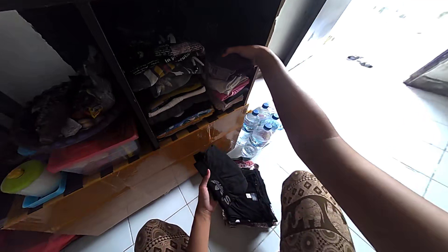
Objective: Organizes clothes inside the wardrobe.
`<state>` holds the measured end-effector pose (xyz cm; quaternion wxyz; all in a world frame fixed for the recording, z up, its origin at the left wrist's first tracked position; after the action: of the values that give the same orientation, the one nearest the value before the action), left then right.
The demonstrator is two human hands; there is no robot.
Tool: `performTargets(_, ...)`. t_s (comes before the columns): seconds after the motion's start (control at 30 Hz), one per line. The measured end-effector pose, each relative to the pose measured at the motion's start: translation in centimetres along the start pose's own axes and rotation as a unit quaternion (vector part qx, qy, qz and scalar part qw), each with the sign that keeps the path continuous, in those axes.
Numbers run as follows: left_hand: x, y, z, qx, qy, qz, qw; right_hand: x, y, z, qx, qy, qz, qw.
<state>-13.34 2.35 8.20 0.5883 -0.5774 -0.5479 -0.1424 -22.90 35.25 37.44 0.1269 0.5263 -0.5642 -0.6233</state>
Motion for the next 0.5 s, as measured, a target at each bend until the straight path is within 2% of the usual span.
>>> performTargets(0.13, -0.3, 0.0, -0.1, 0.0, -0.006, -0.002, 1.0, -0.7, 1.4, -2.0, 0.046, -0.094, -0.176, 0.979)
performTargets(0.2, -0.3, 0.1, -0.1, -0.003, -0.004, -0.001, 1.0, 0.0, 3.1, -3.0, 0.024, -0.122, -0.3, 0.946)
performTargets(0.23, -0.2, 0.2, 0.0, -0.005, -0.001, -0.002, 1.0, 0.5, 4.1, -3.6, -0.013, -0.138, -0.341, 0.93)
performTargets(0.33, -0.1, 0.6, 0.4, -0.012, 0.008, -0.003, 1.0, 2.0, 6.2, -4.7, -0.136, -0.162, -0.374, 0.903)
performTargets(0.5, -0.1, 0.9, 0.5, -0.026, -0.008, 0.005, 1.0, 4.7, 2.9, -3.7, -0.137, -0.113, -0.401, 0.899)
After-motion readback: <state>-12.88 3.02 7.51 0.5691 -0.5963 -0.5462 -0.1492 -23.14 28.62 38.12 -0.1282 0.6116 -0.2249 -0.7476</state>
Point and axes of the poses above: each hand's wrist, its own z-axis towards the middle knuckle, its own x-axis out of the palm, y = z × x, the point moved 9 cm from there along z, towards the middle knuckle, and after that the axes turned 9 degrees about y, right-handed, at the moved point
